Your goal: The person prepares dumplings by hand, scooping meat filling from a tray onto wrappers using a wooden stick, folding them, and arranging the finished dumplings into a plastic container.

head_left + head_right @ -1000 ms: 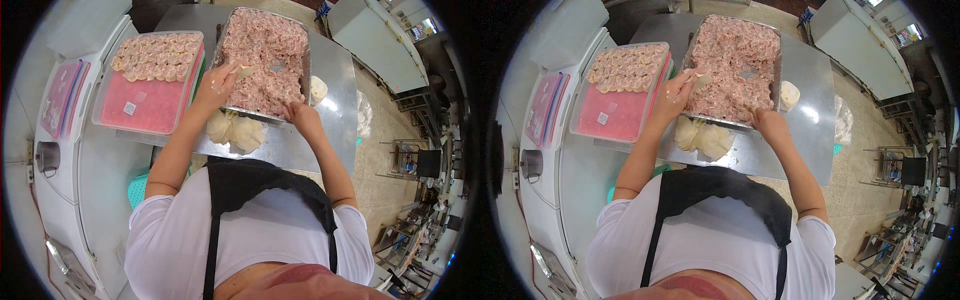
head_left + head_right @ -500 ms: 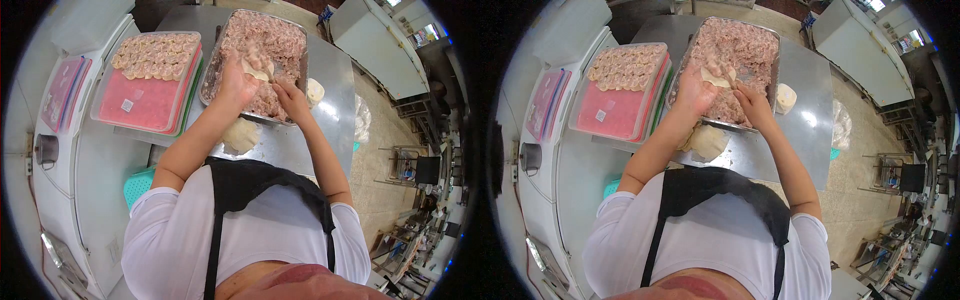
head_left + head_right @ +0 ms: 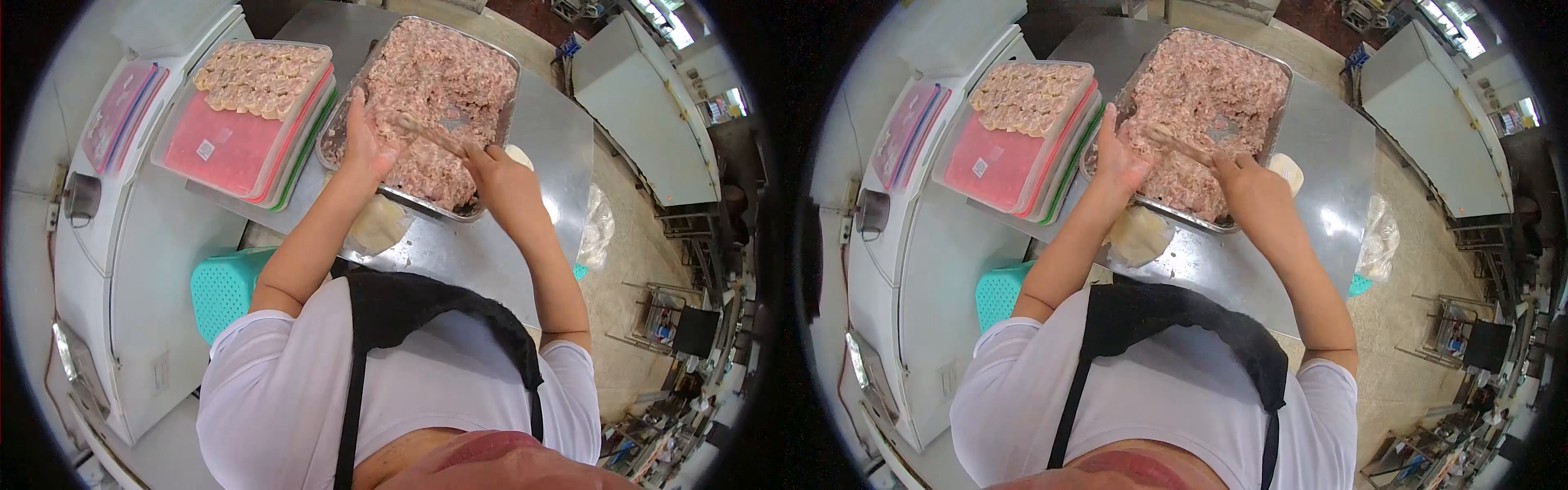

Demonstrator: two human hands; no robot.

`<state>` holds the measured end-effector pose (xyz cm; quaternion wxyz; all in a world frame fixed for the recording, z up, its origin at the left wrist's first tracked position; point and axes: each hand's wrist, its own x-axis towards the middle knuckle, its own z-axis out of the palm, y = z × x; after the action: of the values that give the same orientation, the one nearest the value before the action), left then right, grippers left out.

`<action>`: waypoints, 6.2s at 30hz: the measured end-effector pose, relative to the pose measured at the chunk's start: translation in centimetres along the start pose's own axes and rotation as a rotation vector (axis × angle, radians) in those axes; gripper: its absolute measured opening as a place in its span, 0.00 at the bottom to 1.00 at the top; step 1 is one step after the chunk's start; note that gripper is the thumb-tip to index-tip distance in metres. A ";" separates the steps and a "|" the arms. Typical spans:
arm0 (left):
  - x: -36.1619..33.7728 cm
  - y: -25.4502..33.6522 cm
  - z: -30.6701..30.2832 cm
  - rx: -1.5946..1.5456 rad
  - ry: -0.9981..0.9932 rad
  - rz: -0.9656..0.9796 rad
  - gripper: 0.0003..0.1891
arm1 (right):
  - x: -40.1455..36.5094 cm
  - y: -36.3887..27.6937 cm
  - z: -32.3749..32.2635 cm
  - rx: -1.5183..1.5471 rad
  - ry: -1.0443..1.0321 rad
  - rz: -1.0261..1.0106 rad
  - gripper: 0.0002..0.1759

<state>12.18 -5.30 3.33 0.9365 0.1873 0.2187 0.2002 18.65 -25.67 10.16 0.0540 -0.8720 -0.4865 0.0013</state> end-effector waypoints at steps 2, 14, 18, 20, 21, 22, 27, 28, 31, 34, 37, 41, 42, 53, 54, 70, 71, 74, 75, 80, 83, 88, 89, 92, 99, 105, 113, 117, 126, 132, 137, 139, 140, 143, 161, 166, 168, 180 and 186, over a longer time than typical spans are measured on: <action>-0.4 -0.4 1.8 -0.046 0.043 0.036 0.35 | 0.2 0.3 2.0 0.164 0.147 -0.119 0.15; -4.7 1.6 3.2 1.462 -0.450 0.753 0.39 | -0.9 5.2 -2.0 0.933 -0.275 0.090 0.20; -5.2 2.6 4.3 1.643 -0.769 0.651 0.22 | -1.4 4.6 -0.1 0.884 -0.028 -0.206 0.18; -4.7 2.8 4.0 1.690 -0.853 0.537 0.19 | -1.2 4.7 2.1 0.867 -0.011 -0.291 0.18; -4.5 2.8 3.8 1.731 -0.939 0.423 0.17 | -0.9 4.7 3.1 0.846 0.010 -0.375 0.18; -4.6 2.7 3.5 1.731 -0.937 0.426 0.17 | -0.4 5.2 3.9 0.845 0.010 -0.378 0.18; -3.2 2.2 0.2 1.794 -0.532 0.467 0.16 | 0.8 7.0 3.6 0.502 -0.001 -0.198 0.16; -3.0 2.0 -0.5 1.791 -0.531 0.478 0.16 | 0.5 6.3 3.3 0.495 0.003 -0.202 0.16; -2.4 2.0 -2.3 1.616 -0.238 0.410 0.17 | -1.8 2.0 2.5 0.361 0.180 -0.129 0.14; -2.1 2.5 -3.1 1.637 -0.398 0.280 0.27 | -0.4 3.6 6.9 0.381 0.166 -0.148 0.15; -4.3 4.0 -2.5 1.653 -0.230 0.286 0.31 | -1.7 5.2 4.0 0.051 -0.176 0.128 0.15; -7.3 7.1 0.4 1.602 -0.546 0.514 0.38 | -3.5 4.2 0.1 0.570 0.097 0.150 0.16; -7.9 7.8 1.0 1.596 -0.653 0.713 0.37 | -3.6 3.2 -0.4 0.563 0.106 0.154 0.16; -8.7 17.5 -3.8 1.800 -0.500 0.673 0.34 | 0.6 -13.0 -3.7 0.171 0.455 -0.202 0.13; -8.6 18.6 -3.9 1.797 -0.502 0.676 0.34 | 1.0 -14.2 -3.4 0.167 0.456 -0.201 0.13; -11.5 28.7 -8.6 1.509 -0.512 0.293 0.20 | 5.3 -23.2 -4.0 0.177 0.239 -0.139 0.16; -11.6 28.8 -8.5 1.493 -0.498 0.366 0.20 | 5.4 -24.0 -3.6 0.241 0.293 -0.191 0.16; -10.7 29.3 -9.0 1.538 -0.569 0.487 0.21 | 6.1 -25.8 -2.5 0.158 0.202 -0.148 0.16; -10.0 29.5 -9.2 1.595 -0.653 0.551 0.22 | 6.7 -25.3 -1.8 0.214 0.192 -0.162 0.16; -8.8 33.4 -12.4 1.626 -0.547 0.449 0.28 | 5.8 -21.5 -1.1 0.511 0.176 -0.076 0.17; -5.0 36.9 -16.1 1.902 -0.316 0.604 0.29 | 2.6 -17.2 1.4 0.641 0.188 0.138 0.17; -3.4 37.9 -15.7 2.083 -0.017 0.691 0.29 | -3.3 -14.1 3.3 0.972 0.231 0.513 0.16; -2.9 37.7 -15.8 2.070 0.018 0.708 0.30 | -4.3 -13.6 3.7 0.996 0.251 0.554 0.17; -1.5 36.9 -16.1 2.030 -0.002 0.693 0.33 | -6.4 -13.2 3.9 1.071 0.277 0.639 0.18; 2.8 35.0 -17.0 2.068 0.027 0.815 0.39 | -5.7 -10.4 3.2 1.077 0.255 0.714 0.20; -1.9 33.2 -13.4 2.228 -0.064 0.950 0.34 | -1.2 -1.5 3.8 0.470 0.185 0.396 0.25; -5.5 10.4 -1.4 1.802 -0.454 1.091 0.27 | 5.4 10.5 1.4 -0.003 0.018 0.253 0.22; -0.3 4.0 -4.6 1.850 -0.308 0.975 0.27 | 8.4 15.1 3.0 -0.071 0.150 0.171 0.20; 1.6 2.8 -7.1 1.859 -0.076 0.990 0.28 | 15.6 18.3 4.2 -0.234 0.023 0.096 0.16; 1.7 2.8 -7.6 1.714 -0.066 1.024 0.28 | 19.0 14.5 11.3 -0.172 0.179 -0.035 0.17; 1.8 3.0 -8.0 1.674 -0.101 1.054 0.28 | 16.4 11.2 12.0 -0.061 0.064 -0.164 0.19; 1.8 3.0 -8.0 1.665 -0.098 1.064 0.28 | 15.0 10.2 12.3 -0.014 0.088 -0.217 0.20; 1.7 3.1 -8.0 1.669 -0.102 1.074 0.28 | 14.2 10.1 12.7 -0.021 0.083 -0.224 0.20; 1.5 3.3 -8.1 1.646 -0.110 1.083 0.28 | 12.3 9.5 12.7 -0.003 0.138 -0.223 0.19; -7.3 0.6 -12.6 1.789 -0.909 0.721 0.16 | 12.6 9.0 6.4 -0.150 0.127 0.131 0.18; -8.2 0.0 -13.1 1.839 -0.771 0.860 0.11 | 15.8 7.4 14.1 -0.097 0.013 0.241 0.23; -7.7 -0.2 -13.6 1.867 -0.752 0.814 0.11 | 15.2 4.6 14.4 -0.034 0.048 0.185 0.23; -9.0 -0.2 -12.8 1.799 -0.582 0.721 0.19 | 11.9 5.2 7.8 -0.183 -0.009 -0.063 0.18; -9.2 -0.7 -13.2 1.835 -0.551 0.766 0.21 | 13.9 11.0 5.5 -0.327 0.015 0.035 0.14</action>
<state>-1.59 -6.57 -4.95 0.3242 0.9263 -0.0091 0.1915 34.94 -19.11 4.33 -0.0850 -0.8774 -0.4647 -0.0834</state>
